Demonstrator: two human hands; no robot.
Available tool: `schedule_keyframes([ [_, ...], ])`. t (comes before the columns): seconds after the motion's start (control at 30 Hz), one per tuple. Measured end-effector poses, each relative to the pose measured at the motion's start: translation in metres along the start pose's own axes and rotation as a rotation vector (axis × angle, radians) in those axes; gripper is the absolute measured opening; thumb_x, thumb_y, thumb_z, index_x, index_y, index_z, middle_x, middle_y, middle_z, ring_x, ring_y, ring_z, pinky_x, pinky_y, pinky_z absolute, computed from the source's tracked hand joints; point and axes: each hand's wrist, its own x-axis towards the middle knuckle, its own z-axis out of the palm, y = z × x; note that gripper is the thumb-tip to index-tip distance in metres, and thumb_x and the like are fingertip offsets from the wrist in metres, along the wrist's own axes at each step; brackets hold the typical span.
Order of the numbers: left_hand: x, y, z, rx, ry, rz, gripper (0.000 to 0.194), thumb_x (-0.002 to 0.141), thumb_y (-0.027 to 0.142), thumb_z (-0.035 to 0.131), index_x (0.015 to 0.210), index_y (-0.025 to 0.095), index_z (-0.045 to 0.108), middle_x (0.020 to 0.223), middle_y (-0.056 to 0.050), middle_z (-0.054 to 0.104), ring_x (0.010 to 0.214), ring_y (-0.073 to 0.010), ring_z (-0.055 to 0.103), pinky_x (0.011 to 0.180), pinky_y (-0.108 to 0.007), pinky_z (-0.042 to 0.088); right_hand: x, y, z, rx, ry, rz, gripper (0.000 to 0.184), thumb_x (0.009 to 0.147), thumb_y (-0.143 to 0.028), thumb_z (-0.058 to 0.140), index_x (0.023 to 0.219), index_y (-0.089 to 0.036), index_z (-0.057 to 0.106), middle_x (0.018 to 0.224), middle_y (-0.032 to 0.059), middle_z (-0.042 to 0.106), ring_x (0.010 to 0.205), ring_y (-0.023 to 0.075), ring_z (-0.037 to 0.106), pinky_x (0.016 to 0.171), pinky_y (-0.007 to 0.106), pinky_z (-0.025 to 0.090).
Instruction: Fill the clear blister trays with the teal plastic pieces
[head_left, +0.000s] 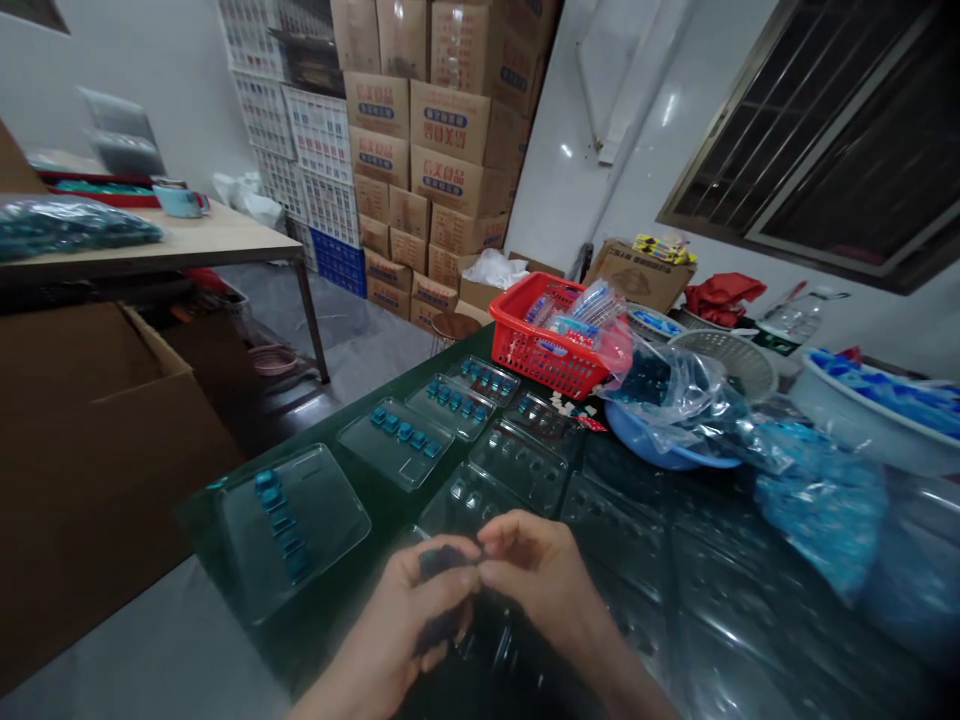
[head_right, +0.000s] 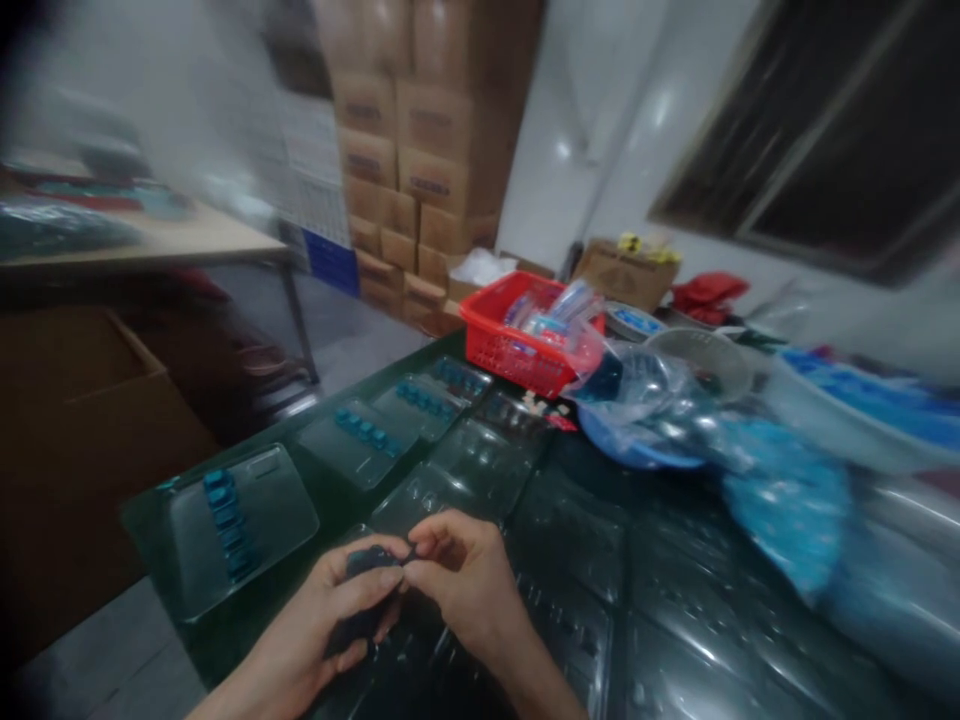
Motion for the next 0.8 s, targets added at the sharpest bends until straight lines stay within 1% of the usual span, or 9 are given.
schedule_keyframes([
  [0.1,0.001,0.0,0.001,-0.018,-0.014,-0.005,0.017,0.069,0.029,0.058,0.082,0.018,0.054,0.051,0.003,0.05,0.039,-0.0058,0.043,0.03,-0.013,0.014,-0.003,-0.002,-0.003,-0.014,-0.042,-0.016,0.013,0.066,-0.01,0.057,0.075,-0.018,0.062,0.068,-0.0014,0.06,0.064,0.0121,0.056,0.059,0.022,0.043],
  [0.17,0.002,0.0,0.001,-0.044,-0.003,-0.028,0.017,0.068,0.029,0.059,0.082,0.019,0.054,0.056,0.003,0.051,0.041,-0.0065,0.045,0.03,-0.013,0.014,-0.006,-0.005,-0.002,-0.189,0.004,-0.105,0.013,0.07,-0.011,0.054,0.075,-0.019,0.062,0.07,-0.0005,0.06,0.066,0.0129,0.055,0.059,0.023,0.042],
  [0.23,0.001,-0.001,0.002,-0.066,0.005,-0.043,0.018,0.068,0.031,0.059,0.08,0.018,0.054,0.06,0.002,0.052,0.041,-0.0066,0.046,0.029,-0.013,0.014,-0.01,-0.006,0.002,-0.42,0.058,-0.242,0.016,0.075,-0.011,0.049,0.075,-0.021,0.061,0.071,0.0004,0.06,0.068,0.0139,0.053,0.062,0.025,0.041],
  [0.33,-0.001,-0.003,0.003,-0.087,-0.001,-0.051,0.018,0.069,0.033,0.057,0.072,0.016,0.054,0.062,0.001,0.053,0.042,-0.0063,0.047,0.029,-0.013,0.012,-0.014,-0.005,0.01,-0.685,0.09,-0.419,0.02,0.081,-0.013,0.042,0.075,-0.021,0.06,0.07,0.0024,0.059,0.069,0.0156,0.05,0.064,0.028,0.039],
  [0.5,-0.004,-0.005,0.003,-0.13,0.003,-0.046,0.019,0.068,0.034,0.057,0.068,0.016,0.053,0.058,0.002,0.051,0.04,-0.0064,0.046,0.029,-0.013,0.013,-0.019,0.0,0.018,-0.871,0.131,-0.512,0.022,0.083,-0.015,0.039,0.071,-0.02,0.057,0.066,0.0043,0.057,0.066,0.0167,0.048,0.062,0.029,0.038],
  [0.57,-0.005,-0.005,0.003,-0.136,0.014,-0.047,0.019,0.067,0.035,0.058,0.07,0.016,0.054,0.057,0.003,0.052,0.04,-0.0063,0.046,0.029,-0.013,0.014,-0.02,-0.001,0.019,-0.868,0.15,-0.514,0.022,0.082,-0.015,0.039,0.068,-0.019,0.055,0.065,0.0041,0.056,0.066,0.0167,0.048,0.062,0.029,0.038],
  [0.63,-0.008,-0.003,0.003,-0.142,0.011,-0.035,0.02,0.067,0.033,0.058,0.078,0.017,0.057,0.062,0.002,0.054,0.04,-0.0064,0.046,0.029,-0.013,0.015,-0.021,-0.003,0.019,-0.786,0.158,-0.469,0.021,0.081,-0.013,0.04,0.067,-0.02,0.054,0.067,0.0029,0.055,0.067,0.0158,0.049,0.062,0.028,0.038],
  [0.73,-0.014,0.0,0.003,-0.133,-0.019,-0.018,0.029,0.066,0.029,0.058,0.093,0.019,0.057,0.065,0.001,0.056,0.041,-0.0073,0.047,0.028,-0.014,0.015,-0.021,-0.008,0.015,-0.55,0.164,-0.312,0.012,0.077,-0.013,0.045,0.07,-0.02,0.053,0.067,-0.0007,0.055,0.06,0.0122,0.05,0.055,0.023,0.039],
  [0.8,-0.017,0.002,0.003,-0.095,-0.03,-0.019,0.032,0.066,0.027,0.058,0.096,0.019,0.056,0.064,0.0,0.056,0.042,-0.0079,0.048,0.029,-0.014,0.015,-0.02,-0.01,0.012,-0.408,0.167,-0.207,0.007,0.074,-0.014,0.05,0.07,-0.02,0.051,0.064,-0.0023,0.055,0.056,0.0106,0.05,0.049,0.02,0.038],
])
